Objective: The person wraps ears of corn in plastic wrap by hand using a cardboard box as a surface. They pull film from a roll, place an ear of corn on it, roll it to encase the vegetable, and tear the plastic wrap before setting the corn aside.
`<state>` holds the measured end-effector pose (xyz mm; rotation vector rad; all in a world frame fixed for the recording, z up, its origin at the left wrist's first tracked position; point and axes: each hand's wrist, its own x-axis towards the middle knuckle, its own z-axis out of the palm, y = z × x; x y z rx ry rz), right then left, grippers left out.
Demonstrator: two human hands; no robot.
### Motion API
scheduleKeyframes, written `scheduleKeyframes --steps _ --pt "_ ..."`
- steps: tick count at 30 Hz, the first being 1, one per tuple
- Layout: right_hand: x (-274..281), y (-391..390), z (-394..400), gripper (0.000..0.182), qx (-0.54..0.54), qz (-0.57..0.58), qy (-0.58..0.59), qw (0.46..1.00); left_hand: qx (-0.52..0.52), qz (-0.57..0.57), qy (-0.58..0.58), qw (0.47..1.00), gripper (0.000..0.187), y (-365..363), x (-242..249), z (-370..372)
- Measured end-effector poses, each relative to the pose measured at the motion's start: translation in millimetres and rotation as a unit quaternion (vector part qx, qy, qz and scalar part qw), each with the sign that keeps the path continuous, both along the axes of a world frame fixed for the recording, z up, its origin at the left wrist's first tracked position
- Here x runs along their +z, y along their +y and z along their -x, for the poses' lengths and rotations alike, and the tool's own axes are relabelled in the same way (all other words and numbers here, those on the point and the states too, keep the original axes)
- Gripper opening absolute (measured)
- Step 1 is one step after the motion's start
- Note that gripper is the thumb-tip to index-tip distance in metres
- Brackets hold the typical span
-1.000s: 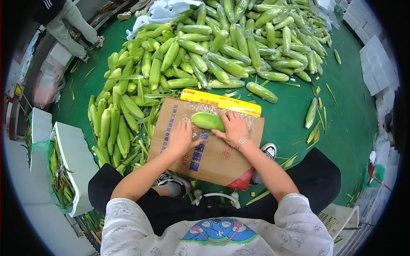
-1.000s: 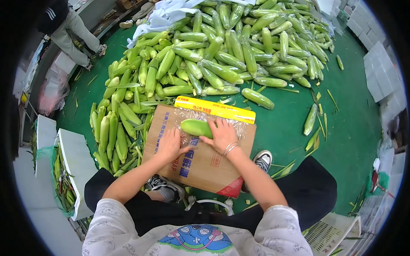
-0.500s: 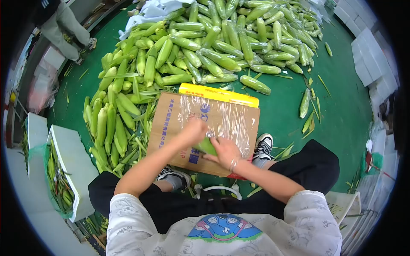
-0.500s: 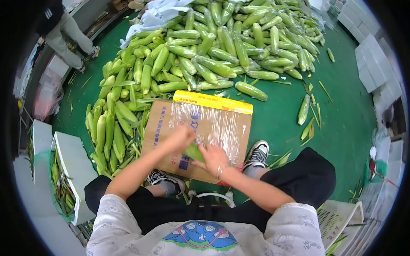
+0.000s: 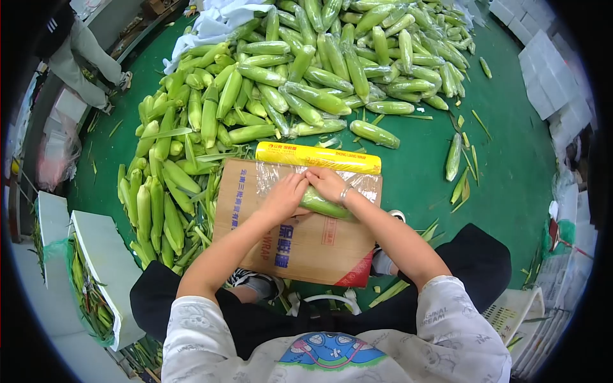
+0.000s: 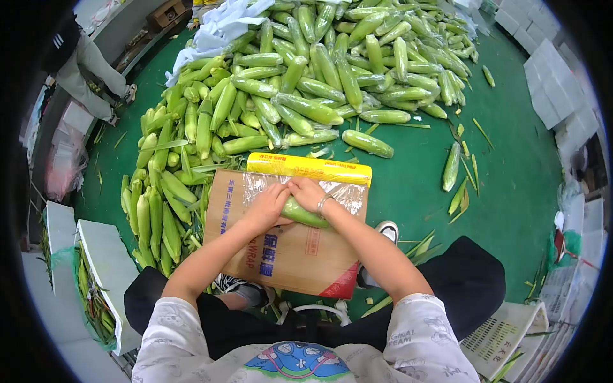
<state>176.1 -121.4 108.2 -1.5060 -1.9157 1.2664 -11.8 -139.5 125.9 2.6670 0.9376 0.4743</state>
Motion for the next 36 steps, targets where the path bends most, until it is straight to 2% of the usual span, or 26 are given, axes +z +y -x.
scheduleKeyframes --steps 2,5,6,7,8,9,10,11,12,14,16,18,19,20,21,22,24,26,28,29,30,31,32,33,34,36 --pt "6.2 -18.2 -6.3 0.042 0.075 0.079 0.063 0.992 -0.020 0.006 -0.006 1.000 0.081 -13.9 -4.6 3.0" --pt "-12.0 -63.5 1.7 0.060 0.181 -0.021 0.016 0.983 0.013 0.139 -0.028 0.990 0.071 -69.8 13.0 9.3" --pt "-7.5 -75.5 7.5 0.060 0.183 -0.020 0.019 0.983 0.063 0.304 0.040 0.950 0.069 -91.0 13.6 11.7" --pt "-1.7 -89.1 13.0 0.063 0.185 -0.096 -0.089 0.974 0.098 0.512 0.183 0.833 0.067 -103.2 32.8 9.6" --pt "4.7 -98.6 17.0 0.066 0.185 -0.172 -0.194 0.948 0.096 0.738 0.093 0.661 0.066 -128.8 11.6 23.0" --pt "7.6 -103.6 18.9 0.070 0.185 -0.187 -0.215 0.941 0.093 0.898 0.046 0.428 0.063 -138.4 49.8 21.8" --pt "6.7 -105.6 19.3 0.070 0.190 -0.191 -0.212 0.939 0.071 0.946 0.070 0.309 0.064 -155.5 60.5 34.8" --pt "6.5 -105.9 17.0 0.066 0.178 -0.203 -0.185 0.945 -0.055 0.967 0.089 0.232 0.063 -170.1 38.5 56.1" --pt "7.6 -103.2 16.0 0.063 0.167 -0.219 -0.156 0.949 -0.137 0.910 0.174 0.352 0.061 -170.6 28.4 66.4" --pt "12.0 -107.4 13.8 0.061 0.183 -0.135 -0.050 0.972 -0.093 0.836 0.234 0.488 0.056 -151.1 54.4 77.4" --pt "21.7 -111.1 21.4 0.059 0.206 -0.046 0.045 0.976 0.000 0.614 0.035 0.788 0.050 -130.3 57.8 103.3" --pt "33.1 -129.9 39.4 0.048 0.075 0.108 0.178 0.975 0.251 0.708 -0.045 0.658 0.047 -86.8 106.9 108.1" --pt "37.4 -135.0 48.7 0.048 0.083 0.111 0.175 0.975 0.272 0.632 -0.138 0.712 0.044 -70.7 105.1 116.3" --pt "41.6 -136.5 60.5 0.041 -0.016 0.140 0.226 0.964 0.288 0.543 -0.229 0.754 0.040 -55.7 99.6 123.7" --pt "48.0 -136.1 74.0 0.035 -0.115 0.167 0.276 0.940 0.309 0.503 -0.333 0.735 0.038 -40.3 95.2 120.0" --pt "61.8 -134.7 87.8 0.035 -0.108 0.168 0.276 0.940 0.326 0.455 -0.430 0.708 0.036 -24.7 91.5 108.0" --pt "97.2 -122.9 112.0 0.027 -0.164 0.329 0.451 0.813 0.330 0.417 -0.633 0.562 0.036 11.3 87.9 78.7" --pt "112.0 -79.8 120.3 0.023 -0.208 0.344 0.414 0.817 0.301 0.573 -0.582 0.492 0.046 32.4 75.6 54.7" --pt "89.5 3.6 99.4 0.018 -0.245 0.361 0.342 0.832 0.383 0.401 -0.514 0.654 0.055 72.7 12.0 19.5" --pt "48.9 60.1 82.3 0.016 -0.237 0.338 0.397 0.819 0.339 0.323 -0.346 0.813 0.060 100.0 6.9 41.2" --pt "45.7 114.4 65.5 0.017 -0.266 0.268 0.341 0.861 0.338 0.235 -0.381 0.828 0.051 129.0 -10.5 62.6" --pt "27.5 169.2 50.5 0.017 -0.268 0.165 0.269 0.910 0.473 0.135 -0.312 0.813 0.037 161.7 -12.6 88.8" --pt "0.3 221.8 20.6 0.027 -0.193 0.163 0.328 0.910 0.548 0.076 -0.248 0.795 0.030 191.3 -26.6 120.6" --pt "19.7 224.7 23.1 0.045 -0.244 0.152 0.398 0.871 0.600 -0.021 -0.047 0.799 0.039 212.2 -37.8 146.6" --pt "50.2 218.8 26.8 0.066 -0.296 0.139 0.462 0.824 0.593 -0.009 0.048 0.804 0.053 232.5 -59.6 170.8" --pt "50.1 185.3 10.2 0.087 -0.209 0.068 0.374 0.901 0.575 -0.052 0.208 0.790 0.061 261.5 -90.8 191.3"
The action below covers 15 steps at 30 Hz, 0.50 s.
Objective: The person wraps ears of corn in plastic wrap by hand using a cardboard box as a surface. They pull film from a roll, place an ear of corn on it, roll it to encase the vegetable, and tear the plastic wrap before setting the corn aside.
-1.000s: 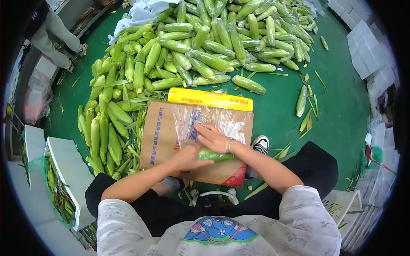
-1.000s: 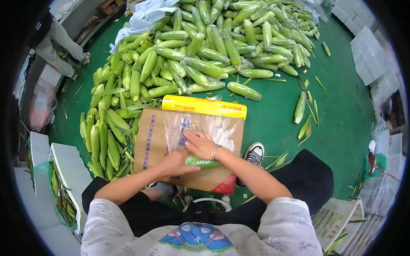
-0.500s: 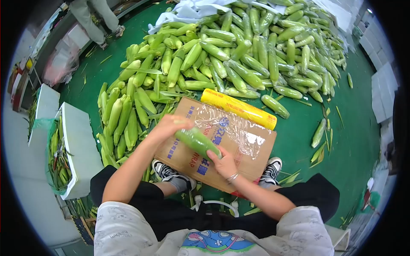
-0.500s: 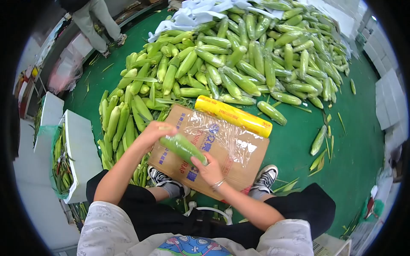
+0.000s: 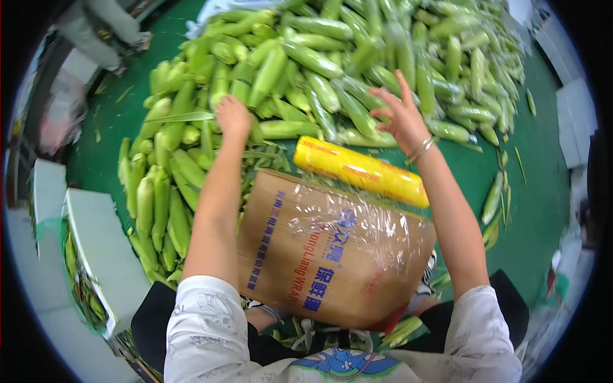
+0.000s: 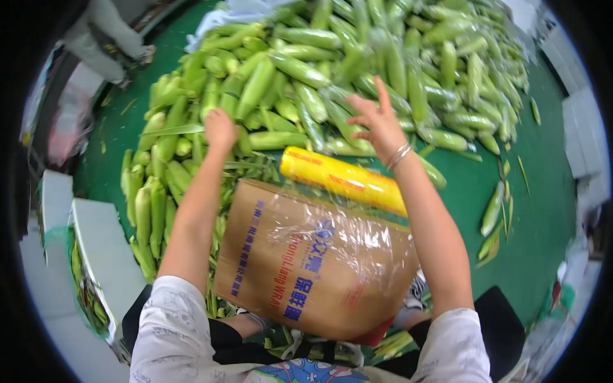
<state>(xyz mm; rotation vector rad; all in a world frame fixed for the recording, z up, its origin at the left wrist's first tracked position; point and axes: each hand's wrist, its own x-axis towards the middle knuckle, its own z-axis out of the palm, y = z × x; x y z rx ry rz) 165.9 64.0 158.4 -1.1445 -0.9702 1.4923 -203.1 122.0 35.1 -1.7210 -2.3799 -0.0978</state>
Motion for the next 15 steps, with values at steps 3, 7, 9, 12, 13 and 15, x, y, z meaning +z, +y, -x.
scheduleKeyframes --steps 3,7,9,12,13,15 --pt "-28.8 -97.6 -31.3 0.050 0.035 0.044 -0.189 0.980 0.027 -0.020 0.053 0.998 0.066 13.7 -10.0 1.5" --pt "-2.3 -235.0 -47.8 0.038 0.066 0.023 -0.439 0.896 0.104 0.030 -0.405 0.908 0.057 -10.9 52.1 0.7" --pt "-1.0 -279.6 -37.9 0.035 0.084 -0.059 -0.538 0.837 -0.053 -0.055 -0.478 0.875 0.057 -50.3 63.6 -3.2" --pt "-22.7 -308.0 -44.4 0.027 0.055 -0.182 -0.643 0.741 -0.360 -0.145 -0.294 0.873 0.063 -138.0 127.1 -80.1" --pt "-31.6 -318.0 -47.3 0.022 0.006 -0.210 -0.653 0.727 -0.413 -0.077 -0.281 0.863 0.065 -159.5 142.9 -107.5" --pt "-38.4 -320.0 -50.1 0.021 0.010 -0.220 -0.631 0.744 -0.496 0.052 -0.232 0.835 0.069 -194.2 156.1 -148.9"
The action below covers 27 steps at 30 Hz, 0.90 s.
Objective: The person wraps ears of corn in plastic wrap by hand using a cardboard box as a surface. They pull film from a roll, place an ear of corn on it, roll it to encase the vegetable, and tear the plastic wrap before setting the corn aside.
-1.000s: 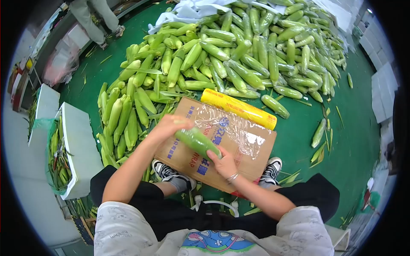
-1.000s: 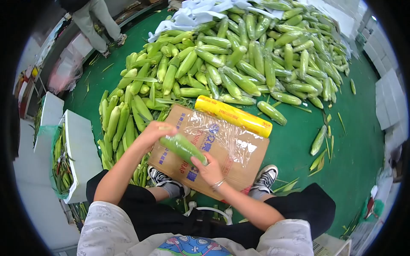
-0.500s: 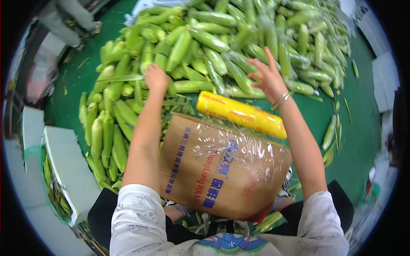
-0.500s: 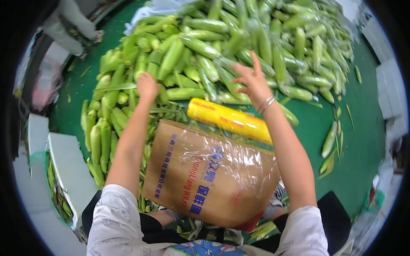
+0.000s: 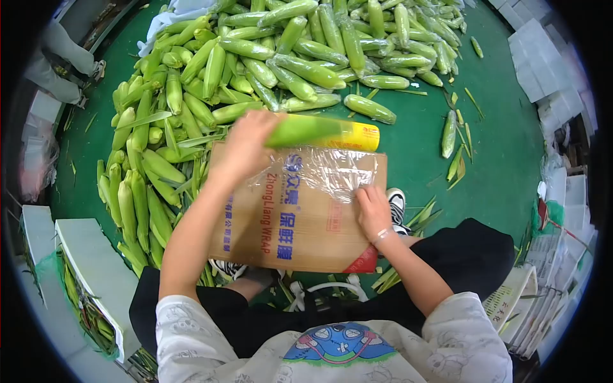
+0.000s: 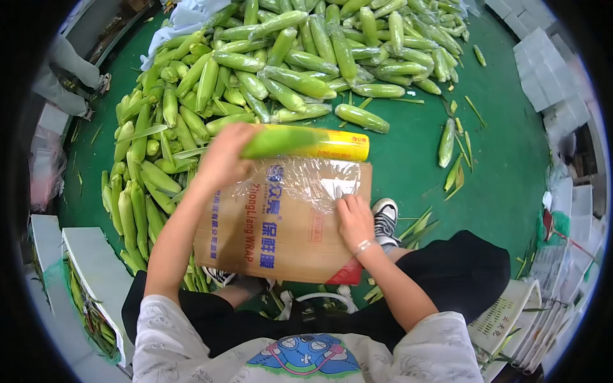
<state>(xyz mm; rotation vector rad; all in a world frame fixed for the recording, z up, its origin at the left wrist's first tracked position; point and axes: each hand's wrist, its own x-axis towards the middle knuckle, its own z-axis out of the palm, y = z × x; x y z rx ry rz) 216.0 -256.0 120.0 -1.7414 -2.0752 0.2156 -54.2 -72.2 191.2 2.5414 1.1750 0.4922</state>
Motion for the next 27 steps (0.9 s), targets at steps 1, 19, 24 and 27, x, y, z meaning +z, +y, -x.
scheduleKeyframes --steps 1,19,24,27 --pt "-0.4 1.9 -4.8 0.021 0.017 -0.002 0.024 1.000 -0.045 0.023 0.052 0.997 0.070 -12.6 -5.0 -13.7" --pt "11.5 88.3 39.2 0.046 0.046 0.014 0.018 0.999 0.118 0.045 0.185 0.975 0.055 -106.7 -35.3 14.1" --pt "19.2 86.6 21.1 0.054 0.064 0.107 0.027 0.992 0.025 -0.057 0.222 0.973 0.034 -94.0 -62.6 60.6" --pt "11.6 48.9 24.4 0.064 0.219 0.013 -0.018 0.976 0.176 0.454 -0.114 0.866 0.033 -81.5 37.4 62.3"
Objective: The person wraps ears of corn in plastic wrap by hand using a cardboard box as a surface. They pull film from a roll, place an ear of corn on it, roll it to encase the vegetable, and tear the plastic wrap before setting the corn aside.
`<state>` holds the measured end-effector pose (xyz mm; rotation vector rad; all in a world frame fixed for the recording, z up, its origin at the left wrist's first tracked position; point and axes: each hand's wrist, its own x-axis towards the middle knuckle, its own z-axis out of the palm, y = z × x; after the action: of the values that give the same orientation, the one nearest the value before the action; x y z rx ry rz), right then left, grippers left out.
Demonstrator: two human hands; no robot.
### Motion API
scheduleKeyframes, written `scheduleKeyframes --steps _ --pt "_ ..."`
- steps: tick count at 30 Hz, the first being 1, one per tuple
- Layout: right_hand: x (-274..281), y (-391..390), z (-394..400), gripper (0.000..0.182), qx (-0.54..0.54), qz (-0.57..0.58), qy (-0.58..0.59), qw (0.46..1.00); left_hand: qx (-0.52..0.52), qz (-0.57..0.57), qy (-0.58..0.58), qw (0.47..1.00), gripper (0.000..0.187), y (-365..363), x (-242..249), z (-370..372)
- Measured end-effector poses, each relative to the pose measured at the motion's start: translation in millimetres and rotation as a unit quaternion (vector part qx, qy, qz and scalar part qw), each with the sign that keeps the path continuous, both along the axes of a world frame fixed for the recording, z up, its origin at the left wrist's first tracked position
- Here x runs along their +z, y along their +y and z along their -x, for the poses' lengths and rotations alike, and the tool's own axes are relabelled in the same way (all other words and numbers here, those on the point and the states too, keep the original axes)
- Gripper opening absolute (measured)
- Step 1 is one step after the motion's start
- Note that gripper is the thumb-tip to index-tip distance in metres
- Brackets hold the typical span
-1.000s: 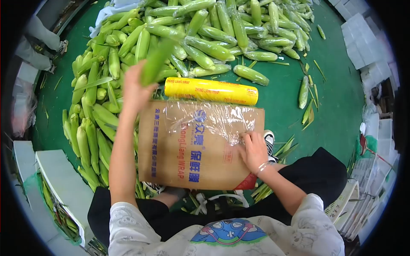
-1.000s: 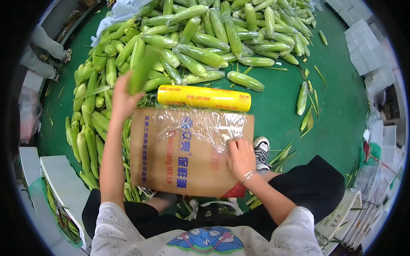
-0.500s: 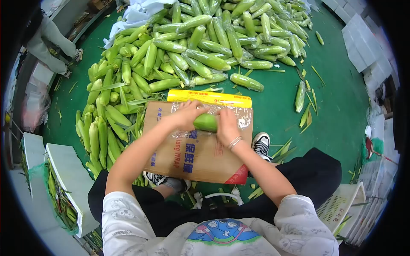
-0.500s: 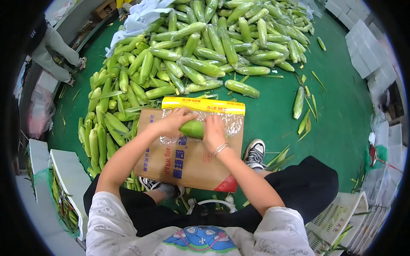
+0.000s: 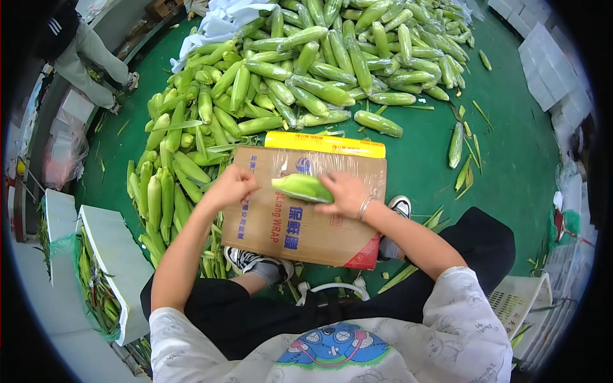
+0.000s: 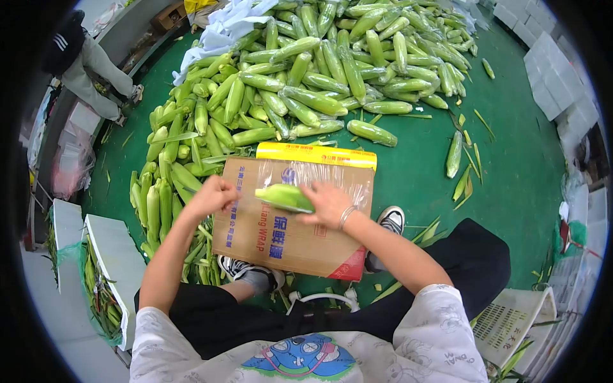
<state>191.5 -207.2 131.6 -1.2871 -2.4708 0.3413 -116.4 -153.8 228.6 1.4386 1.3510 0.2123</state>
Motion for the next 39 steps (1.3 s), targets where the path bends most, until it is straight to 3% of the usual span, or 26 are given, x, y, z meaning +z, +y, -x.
scheduleKeyframes --steps 3,5,7,8,10,12,14,16,17,18,19,20,22,23,24,26,27,28,29,30,31,32,34,36,38,39 --pt "13.0 -42.3 29.7 0.070 0.005 0.147 0.050 0.988 -0.041 -0.024 -0.032 0.998 0.028 -4.0 15.5 -28.8" --pt "1.5 -82.0 38.2 0.069 -0.019 0.143 0.050 0.988 -0.122 -0.162 0.025 0.979 0.029 -10.9 -23.9 -55.7" --pt "9.2 -107.5 33.0 0.068 -0.029 0.159 0.027 0.987 -0.277 -0.359 0.086 0.887 0.029 -39.1 -85.7 -74.5" --pt "18.5 -113.8 30.7 0.067 -0.036 0.175 0.009 0.984 -0.277 -0.355 0.082 0.889 0.029 -42.7 -86.5 -84.3" --pt "20.1 -93.3 29.8 0.059 -0.050 0.109 -0.028 0.992 -0.267 -0.195 0.100 0.938 0.026 -48.1 -76.2 -97.4" --pt "-6.9 -56.9 23.9 0.050 -0.195 0.054 -0.001 0.979 -0.253 -0.167 0.149 0.941 0.032 -32.8 -68.6 -101.6" --pt "5.4 -5.2 -1.5 0.039 -0.256 -0.028 -0.033 0.966 -0.127 -0.344 0.127 0.922 0.046 -19.4 -60.5 -95.9" --pt "1.2 37.9 -18.4 0.026 -0.180 -0.033 -0.028 0.983 -0.206 -0.364 0.123 0.900 0.056 -21.0 -52.8 -97.1" --pt "-0.5 51.7 -16.6 0.026 -0.183 -0.037 -0.026 0.982 -0.235 -0.460 0.112 0.849 0.059 -23.9 -60.1 -101.4" --pt "1.0 64.4 -8.7 0.024 -0.183 0.119 0.112 0.969 -0.258 -0.551 0.101 0.788 0.063 -23.1 -66.2 -105.1" --pt "-0.8 71.8 -2.2 0.024 -0.175 0.274 0.243 0.914 -0.269 -0.571 0.112 0.767 0.070 -14.4 -69.3 -107.9" --pt "-7.4 76.8 1.9 0.024 -0.173 0.272 0.242 0.915 -0.267 -0.573 0.112 0.767 0.070 -3.2 -79.7 -112.0" --pt "-24.6 83.3 7.1 0.033 -0.100 0.382 0.332 0.856 -0.285 -0.542 0.060 0.789 0.077 17.2 -101.8 -119.0" --pt "-23.2 80.3 0.8 0.046 -0.060 0.423 0.317 0.846 -0.303 -0.562 0.032 0.769 0.078 21.7 -104.6 -117.8" --pt "-25.4 72.7 -0.5 0.046 -0.061 0.421 0.315 0.848 -0.302 -0.565 0.030 0.768 0.078 16.6 -103.0 -116.2" --pt "-37.4 44.5 2.4 0.058 0.031 0.321 0.227 0.919 -0.304 -0.500 0.017 0.811 0.077 -15.3 -101.0 -110.1" --pt "-33.0 32.8 6.6 0.058 0.030 0.320 0.228 0.919 -0.307 -0.338 0.095 0.884 0.077 -35.8 -95.0 -108.8" --pt "-24.7 20.7 12.4 0.063 0.026 0.291 0.142 0.946 -0.306 -0.104 0.116 0.939 0.079 -52.6 -64.2 -111.9" --pt "-20.6 8.3 17.2 0.070 0.023 0.260 0.055 0.964 -0.287 0.113 0.140 0.941 0.078 -72.7 -83.1 -104.1" --pt "-21.3 -1.4 21.2 0.070 0.026 0.259 0.058 0.964 -0.130 0.335 -0.078 0.930 0.076 -104.9 -66.1 -96.2" --pt "-21.9 -10.2 24.4 0.072 0.027 0.185 0.017 0.982 -0.068 0.662 -0.223 0.712 0.076 -127.9 -97.9 -73.7" --pt "-22.2 -16.2 24.6 0.075 0.030 0.109 -0.026 0.993 -0.043 0.714 -0.280 0.640 0.072 -152.0 -82.6 -58.8" --pt "-22.8 -16.2 21.9 0.075 0.026 0.121 0.000 0.992 -0.060 0.703 -0.134 0.696 0.068 -162.3 -75.5 -33.1" --pt "-20.6 -18.5 18.9 0.068 0.056 0.152 0.058 0.985 -0.303 0.563 0.030 0.769 0.065 -122.6 -60.9 -13.0" --pt "-8.8 -28.7 22.4 0.060 0.070 0.194 0.093 0.974 -0.330 0.436 0.172 0.820 0.068 -93.2 -0.2 -13.3" --pt "-0.1 -35.3 27.4 0.054 0.078 0.239 0.129 0.959 -0.322 0.433 0.172 0.824 0.068 -90.9 -4.3 2.6"
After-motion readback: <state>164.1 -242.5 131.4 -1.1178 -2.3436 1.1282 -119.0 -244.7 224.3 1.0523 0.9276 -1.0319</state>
